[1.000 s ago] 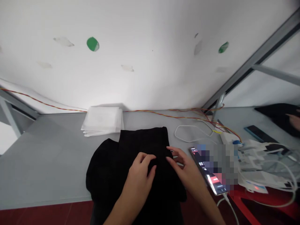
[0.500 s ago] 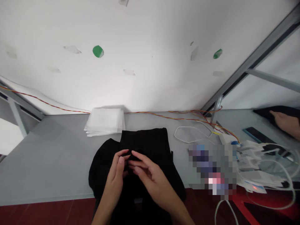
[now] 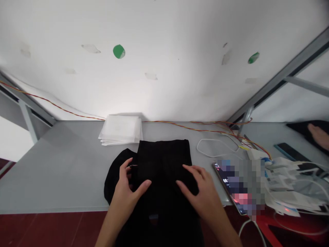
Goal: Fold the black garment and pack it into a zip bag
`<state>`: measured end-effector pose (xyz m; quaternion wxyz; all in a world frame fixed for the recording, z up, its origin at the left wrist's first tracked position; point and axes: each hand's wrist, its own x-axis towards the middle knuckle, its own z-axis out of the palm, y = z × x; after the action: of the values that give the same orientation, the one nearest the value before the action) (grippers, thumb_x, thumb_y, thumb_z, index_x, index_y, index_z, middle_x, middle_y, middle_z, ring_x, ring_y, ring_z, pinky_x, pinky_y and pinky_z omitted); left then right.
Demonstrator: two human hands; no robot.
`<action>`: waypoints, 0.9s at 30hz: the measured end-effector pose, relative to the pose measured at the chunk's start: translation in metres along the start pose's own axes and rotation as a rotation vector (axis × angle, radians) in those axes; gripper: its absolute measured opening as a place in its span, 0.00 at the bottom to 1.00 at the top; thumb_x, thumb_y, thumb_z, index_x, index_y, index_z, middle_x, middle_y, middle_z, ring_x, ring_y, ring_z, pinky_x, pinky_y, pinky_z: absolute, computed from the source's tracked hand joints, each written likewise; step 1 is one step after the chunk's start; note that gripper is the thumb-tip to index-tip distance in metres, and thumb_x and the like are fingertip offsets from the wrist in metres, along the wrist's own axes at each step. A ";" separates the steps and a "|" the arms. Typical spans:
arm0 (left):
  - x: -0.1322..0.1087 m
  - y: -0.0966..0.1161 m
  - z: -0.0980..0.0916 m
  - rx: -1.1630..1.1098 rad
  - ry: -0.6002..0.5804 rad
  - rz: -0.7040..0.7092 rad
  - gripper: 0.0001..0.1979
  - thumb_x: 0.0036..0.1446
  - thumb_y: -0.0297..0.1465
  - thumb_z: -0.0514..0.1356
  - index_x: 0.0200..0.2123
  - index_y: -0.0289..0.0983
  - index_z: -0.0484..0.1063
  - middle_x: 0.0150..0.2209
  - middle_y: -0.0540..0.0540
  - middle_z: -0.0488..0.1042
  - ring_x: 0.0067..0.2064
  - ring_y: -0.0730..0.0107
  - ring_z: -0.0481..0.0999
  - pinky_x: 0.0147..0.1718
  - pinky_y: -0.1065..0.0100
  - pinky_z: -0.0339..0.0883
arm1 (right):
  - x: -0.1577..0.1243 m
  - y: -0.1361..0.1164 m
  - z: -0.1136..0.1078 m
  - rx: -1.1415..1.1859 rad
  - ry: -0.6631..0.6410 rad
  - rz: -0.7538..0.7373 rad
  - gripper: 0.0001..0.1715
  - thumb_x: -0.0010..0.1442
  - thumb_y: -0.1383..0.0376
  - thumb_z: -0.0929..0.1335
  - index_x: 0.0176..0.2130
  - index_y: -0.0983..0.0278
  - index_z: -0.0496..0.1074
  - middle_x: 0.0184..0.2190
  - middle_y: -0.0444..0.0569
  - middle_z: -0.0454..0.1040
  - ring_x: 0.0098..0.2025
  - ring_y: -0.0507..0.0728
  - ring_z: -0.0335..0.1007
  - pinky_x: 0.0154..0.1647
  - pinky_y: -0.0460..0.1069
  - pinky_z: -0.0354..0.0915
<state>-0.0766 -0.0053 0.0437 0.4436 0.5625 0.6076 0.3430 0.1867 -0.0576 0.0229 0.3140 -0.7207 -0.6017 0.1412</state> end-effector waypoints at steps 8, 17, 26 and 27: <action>0.001 -0.005 -0.002 0.094 -0.027 0.112 0.23 0.64 0.34 0.59 0.62 0.46 0.68 0.59 0.42 0.75 0.56 0.55 0.78 0.52 0.54 0.75 | 0.001 -0.005 0.023 0.045 0.015 0.001 0.20 0.70 0.55 0.62 0.53 0.57 0.76 0.51 0.56 0.78 0.53 0.67 0.74 0.55 0.64 0.69; -0.003 -0.012 -0.025 0.040 -0.067 0.102 0.07 0.54 0.31 0.60 0.37 0.41 0.75 0.47 0.44 0.78 0.48 0.58 0.80 0.41 0.62 0.76 | 0.032 0.066 -0.018 0.539 0.238 0.428 0.26 0.64 0.42 0.66 0.50 0.57 0.73 0.48 0.52 0.79 0.45 0.64 0.78 0.42 0.58 0.76; -0.037 0.009 -0.058 -0.031 -0.090 0.112 0.14 0.54 0.36 0.66 0.24 0.40 0.64 0.44 0.44 0.78 0.39 0.62 0.79 0.29 0.69 0.75 | 0.084 0.034 -0.026 0.845 0.142 0.322 0.28 0.60 0.43 0.70 0.54 0.53 0.71 0.49 0.48 0.81 0.47 0.62 0.80 0.38 0.54 0.77; -0.043 0.012 -0.056 -0.012 -0.183 0.117 0.14 0.53 0.37 0.66 0.24 0.41 0.65 0.42 0.44 0.78 0.36 0.63 0.78 0.28 0.70 0.75 | 0.102 0.025 -0.024 0.845 0.126 0.293 0.30 0.59 0.42 0.70 0.55 0.52 0.71 0.47 0.47 0.82 0.45 0.61 0.80 0.38 0.53 0.77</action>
<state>-0.1254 -0.0420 0.0821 0.4798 0.6231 0.5287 0.3193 0.2441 0.0312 0.0433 0.5933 -0.6142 -0.3626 0.3733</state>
